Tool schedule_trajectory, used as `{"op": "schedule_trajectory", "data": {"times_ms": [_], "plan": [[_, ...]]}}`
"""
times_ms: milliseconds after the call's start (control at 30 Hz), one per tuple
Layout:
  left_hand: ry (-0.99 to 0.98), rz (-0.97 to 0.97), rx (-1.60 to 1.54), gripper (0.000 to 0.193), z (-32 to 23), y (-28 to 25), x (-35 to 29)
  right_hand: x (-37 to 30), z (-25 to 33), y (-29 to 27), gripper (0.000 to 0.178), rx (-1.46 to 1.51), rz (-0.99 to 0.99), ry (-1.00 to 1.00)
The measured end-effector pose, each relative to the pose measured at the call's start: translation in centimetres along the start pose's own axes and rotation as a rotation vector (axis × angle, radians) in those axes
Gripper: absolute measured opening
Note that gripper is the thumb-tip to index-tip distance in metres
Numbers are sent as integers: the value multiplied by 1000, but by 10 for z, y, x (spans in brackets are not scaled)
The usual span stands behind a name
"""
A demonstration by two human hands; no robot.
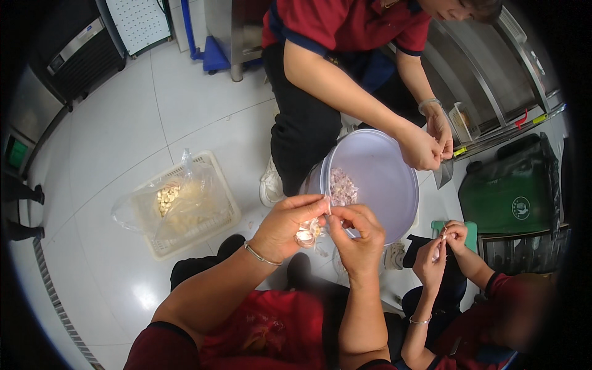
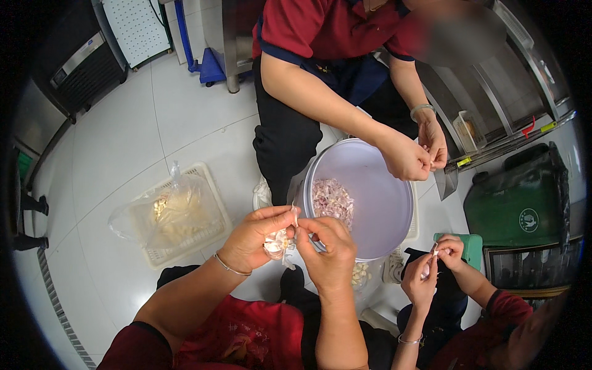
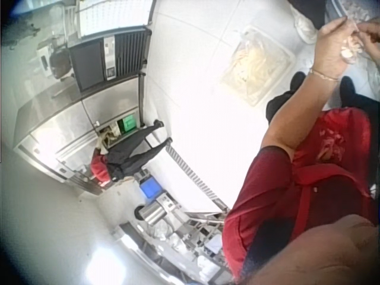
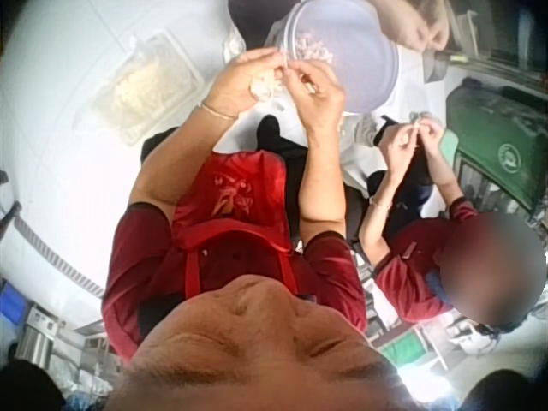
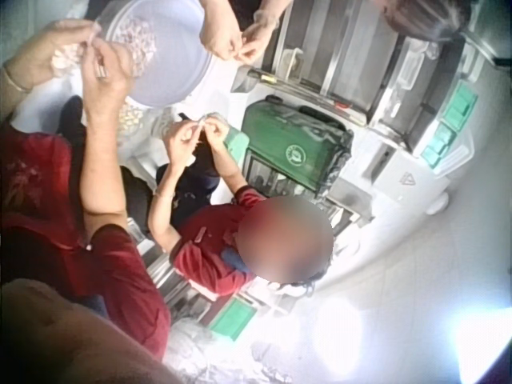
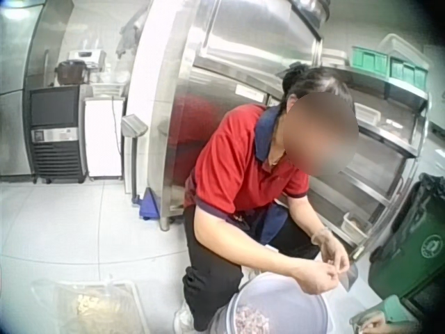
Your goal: The person peels cloves of garlic by hand, discarding the skins into a white bucket and placing the peeled cloves into a plastic container.
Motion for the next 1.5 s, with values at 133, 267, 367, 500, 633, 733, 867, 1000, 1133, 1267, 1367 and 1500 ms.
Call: {"op": "schedule_trajectory", "data": {"times_ms": [133, 267, 367, 500, 633, 733, 867, 1000, 1133, 1267, 1367, 1500], "plan": [[44, -47, 110, 22, 4, 1, 2, -2, 0, 0, 10, -127, -17, -46], [52, -57, 213, 22, 6, 1, 1, 0, -1, -1, 7, -191, -8, 17], [3, -15, 186, 21, 7, 0, 2, -3, -13, -4, 8, 20, 25, 157], [-79, 58, 184, 23, 8, -2, 5, -5, -21, -4, 8, 160, -9, 242], [-31, 33, 314, 25, 5, 5, 4, -2, -17, -5, 10, 13, -3, 95], [-60, -4, 409, 26, -4, 13, -2, -1, -16, -8, 11, -40, 22, 32], [-23, -50, 536, 25, -7, 16, -3, 2, -14, -10, 12, -67, 46, -45], [-13, -57, 657, 25, -7, 20, -3, 1, -21, -14, 11, -62, 3, 27], [-60, 20, 623, 24, -3, 21, -2, 2, -36, -21, 9, -17, -74, 156], [-196, 124, 567, 25, 3, 12, 8, 2, -43, -21, 7, 42, -119, 267], [-220, 137, 439, 25, 8, 18, 9, 2, -47, -22, 7, 54, -142, 322], [-247, 135, 431, 23, 12, 16, 13, 3, -50, -20, 7, 76, -159, 355]]}}
Point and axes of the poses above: each hand's wrist, its own x-axis towards the middle knuckle, its own y-axis out of the palm, z = x × y, the point moved 2 cm from there along x, towards the middle knuckle, and after that the axes turned 4 degrees about -y, right-handed, at the moved point
